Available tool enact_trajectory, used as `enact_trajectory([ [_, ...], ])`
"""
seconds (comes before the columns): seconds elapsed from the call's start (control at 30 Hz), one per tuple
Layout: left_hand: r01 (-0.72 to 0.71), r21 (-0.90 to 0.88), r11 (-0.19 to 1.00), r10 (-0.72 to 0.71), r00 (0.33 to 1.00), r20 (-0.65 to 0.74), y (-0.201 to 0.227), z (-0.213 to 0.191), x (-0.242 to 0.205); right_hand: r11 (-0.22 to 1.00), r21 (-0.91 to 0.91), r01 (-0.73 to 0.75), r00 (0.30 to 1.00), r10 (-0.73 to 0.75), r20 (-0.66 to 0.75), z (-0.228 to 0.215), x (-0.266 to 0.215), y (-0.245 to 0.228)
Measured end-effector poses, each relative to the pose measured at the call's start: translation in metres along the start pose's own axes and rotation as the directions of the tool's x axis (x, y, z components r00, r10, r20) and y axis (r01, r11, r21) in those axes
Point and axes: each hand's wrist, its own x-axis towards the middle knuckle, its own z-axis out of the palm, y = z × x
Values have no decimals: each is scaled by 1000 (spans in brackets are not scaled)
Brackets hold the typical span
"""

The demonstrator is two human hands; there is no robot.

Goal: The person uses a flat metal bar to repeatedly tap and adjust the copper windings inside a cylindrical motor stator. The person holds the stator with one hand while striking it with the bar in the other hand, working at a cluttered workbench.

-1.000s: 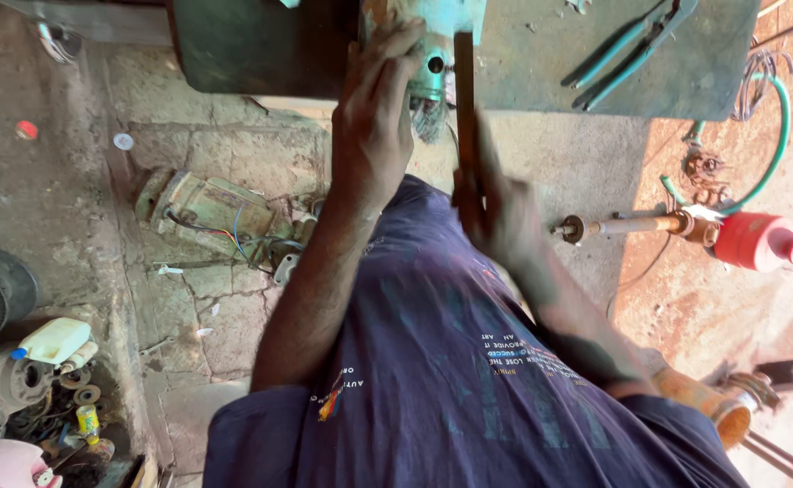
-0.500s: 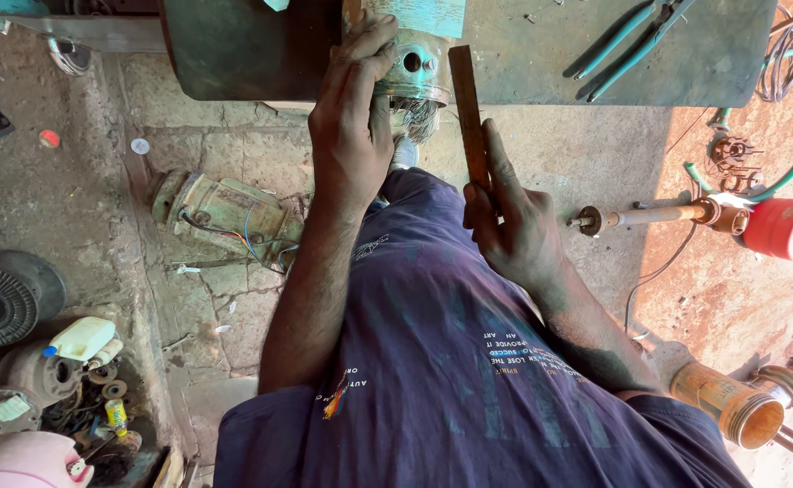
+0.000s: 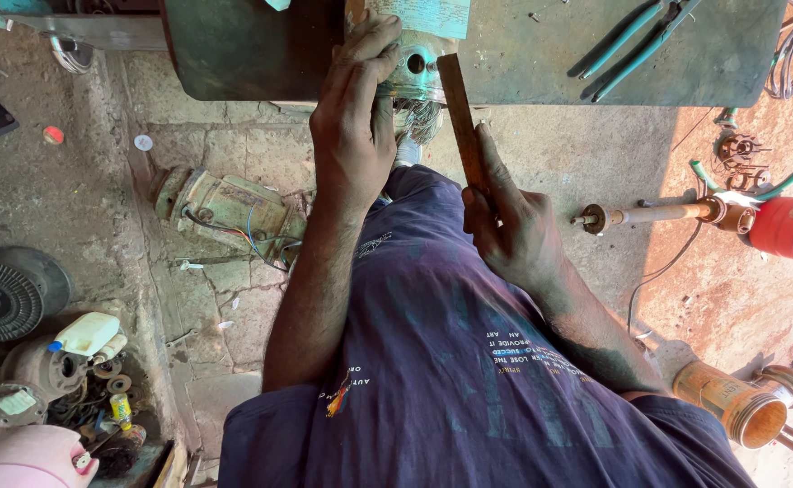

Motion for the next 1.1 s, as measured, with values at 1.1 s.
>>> enact_trajectory([
  [1.1,29,30,999,-28,999,-29,7,4,-7,999,24,-32,998,31,50,-11,45,-19],
])
